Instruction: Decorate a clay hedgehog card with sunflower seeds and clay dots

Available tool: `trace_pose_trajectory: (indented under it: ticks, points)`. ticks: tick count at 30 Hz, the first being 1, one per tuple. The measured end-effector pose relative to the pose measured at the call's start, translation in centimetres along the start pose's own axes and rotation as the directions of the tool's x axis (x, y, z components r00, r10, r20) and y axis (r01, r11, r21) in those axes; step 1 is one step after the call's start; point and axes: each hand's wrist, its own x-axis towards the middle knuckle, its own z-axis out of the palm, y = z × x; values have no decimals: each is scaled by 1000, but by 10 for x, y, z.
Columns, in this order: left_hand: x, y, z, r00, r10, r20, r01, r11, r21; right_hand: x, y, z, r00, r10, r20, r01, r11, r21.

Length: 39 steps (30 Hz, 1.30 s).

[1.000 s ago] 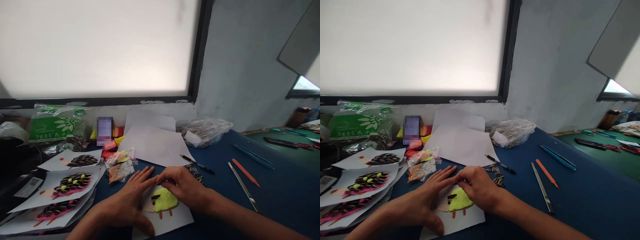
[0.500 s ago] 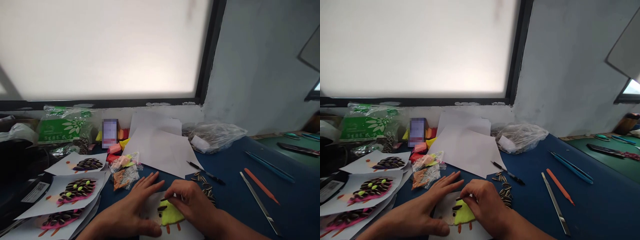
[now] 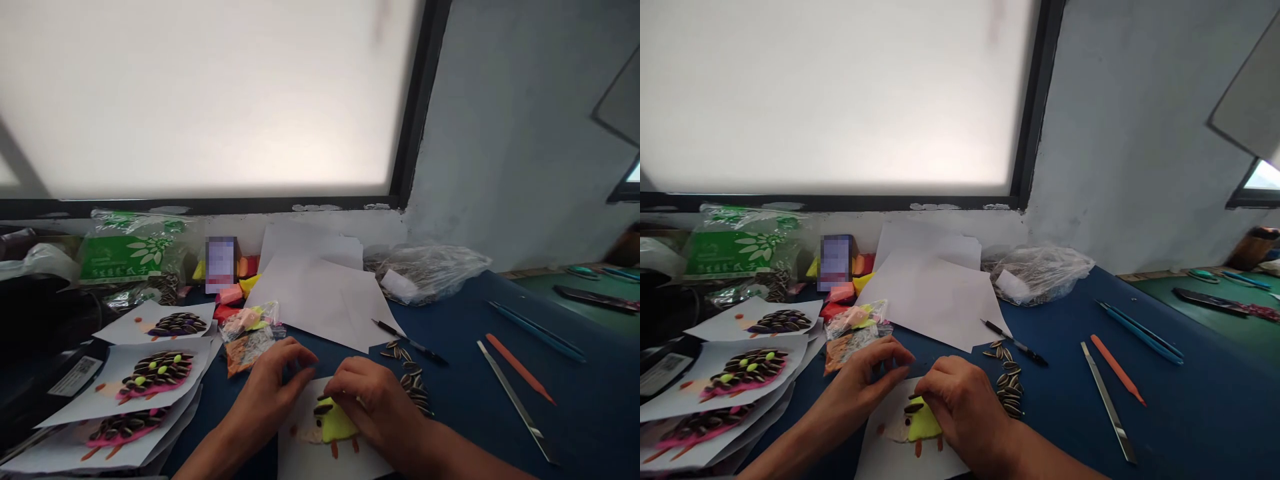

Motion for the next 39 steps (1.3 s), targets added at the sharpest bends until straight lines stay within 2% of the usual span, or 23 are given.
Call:
trace_pose_trajectory:
  ticks: [2,5,12,17,24,33,39]
  points:
    - [0,5,0,996,-45,82,49,997,-56,-1,-1,0,1000,-13,-17,13,1000,10]
    - [1,6,1,983,-45,179,68,990,-124,-2,-1,2,999,-22,-41,23,1000,13]
    - [1,1,-3,968,-39,247,59,996,-71,-6,2,8,998,-30,-56,29,999,-19]
    - [2,0,-7,948,-40,315,89,986,-142,-7,1,9,999,-25,-42,22,998,-55]
    - [2,-7,0,956,-57,286,113,977,-182,-7,2,10,998,-38,-41,35,997,-75]
    - [2,-3,0,945,-91,314,164,962,-217,-7,3,11,998,-43,-39,40,996,-79]
    - [2,-4,1,954,-78,290,141,968,-206,-7,4,11,996,-60,-59,57,997,-54]
